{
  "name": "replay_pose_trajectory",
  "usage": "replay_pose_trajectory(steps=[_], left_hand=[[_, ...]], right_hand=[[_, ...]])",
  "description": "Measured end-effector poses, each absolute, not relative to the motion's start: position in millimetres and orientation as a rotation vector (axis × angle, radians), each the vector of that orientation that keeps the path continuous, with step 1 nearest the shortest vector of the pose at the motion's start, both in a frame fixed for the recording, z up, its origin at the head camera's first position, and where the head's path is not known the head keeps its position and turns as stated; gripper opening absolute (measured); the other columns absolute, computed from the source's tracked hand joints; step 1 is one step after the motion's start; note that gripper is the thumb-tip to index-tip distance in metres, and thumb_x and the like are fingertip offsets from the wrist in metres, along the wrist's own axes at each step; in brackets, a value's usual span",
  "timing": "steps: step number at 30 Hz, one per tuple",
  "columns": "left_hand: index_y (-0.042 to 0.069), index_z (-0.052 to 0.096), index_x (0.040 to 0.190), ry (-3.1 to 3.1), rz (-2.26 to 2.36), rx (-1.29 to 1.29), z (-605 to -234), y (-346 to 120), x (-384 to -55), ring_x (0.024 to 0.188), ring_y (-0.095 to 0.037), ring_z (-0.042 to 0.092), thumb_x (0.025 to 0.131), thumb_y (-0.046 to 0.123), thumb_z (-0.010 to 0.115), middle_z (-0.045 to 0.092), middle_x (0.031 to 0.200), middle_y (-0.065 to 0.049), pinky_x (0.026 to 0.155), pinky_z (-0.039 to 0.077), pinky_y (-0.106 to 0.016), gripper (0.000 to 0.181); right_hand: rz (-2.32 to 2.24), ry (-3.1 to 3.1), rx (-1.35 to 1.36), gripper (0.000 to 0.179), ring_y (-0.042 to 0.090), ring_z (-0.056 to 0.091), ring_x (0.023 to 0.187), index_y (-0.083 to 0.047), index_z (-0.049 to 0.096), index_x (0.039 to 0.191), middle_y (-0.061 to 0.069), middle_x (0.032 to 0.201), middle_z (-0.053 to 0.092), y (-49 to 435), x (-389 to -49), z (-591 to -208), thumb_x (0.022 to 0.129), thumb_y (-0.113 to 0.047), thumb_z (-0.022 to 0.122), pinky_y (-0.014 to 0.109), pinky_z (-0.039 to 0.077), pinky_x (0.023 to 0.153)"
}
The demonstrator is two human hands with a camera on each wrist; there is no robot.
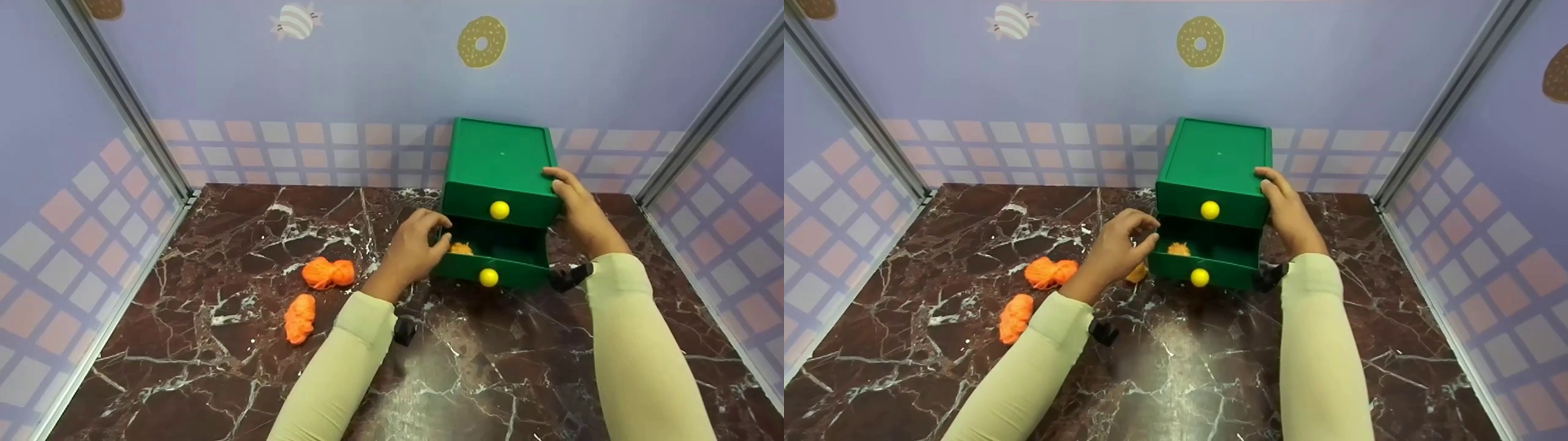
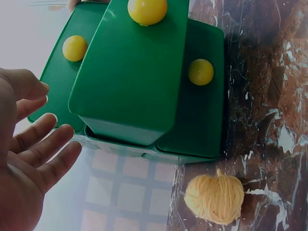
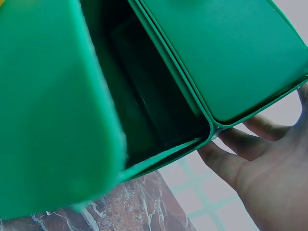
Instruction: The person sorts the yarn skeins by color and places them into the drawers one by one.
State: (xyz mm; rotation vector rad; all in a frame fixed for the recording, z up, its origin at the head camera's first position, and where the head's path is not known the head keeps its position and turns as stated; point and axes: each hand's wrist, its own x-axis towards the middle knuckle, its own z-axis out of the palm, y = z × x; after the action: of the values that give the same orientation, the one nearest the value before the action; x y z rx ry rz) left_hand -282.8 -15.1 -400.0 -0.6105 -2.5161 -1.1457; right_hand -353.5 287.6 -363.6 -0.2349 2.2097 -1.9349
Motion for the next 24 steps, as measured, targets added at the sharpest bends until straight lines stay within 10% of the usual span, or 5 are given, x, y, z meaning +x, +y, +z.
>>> replay_pose_trajectory(steps=[24], left_hand=[[0.009, 0.061, 0.118, -2.738, -1.129, -0.408, -440, -36, -298, 0.107, -0.028, 0.058, 0.091, 0.019, 0.062, 0.058, 0.115, -0.014, 0.096, 0.048, -0.042, 0.028]], right_hand=[[-1.896, 2.246, -0.207, 0.044, 0.034, 0.034, 0.133, -0.032, 0.029, 0.149, 0.013, 0.16, 0.007, 288, -355, -364, 0.105, -0.038, 0.028, 0.034, 0.043, 0.095]])
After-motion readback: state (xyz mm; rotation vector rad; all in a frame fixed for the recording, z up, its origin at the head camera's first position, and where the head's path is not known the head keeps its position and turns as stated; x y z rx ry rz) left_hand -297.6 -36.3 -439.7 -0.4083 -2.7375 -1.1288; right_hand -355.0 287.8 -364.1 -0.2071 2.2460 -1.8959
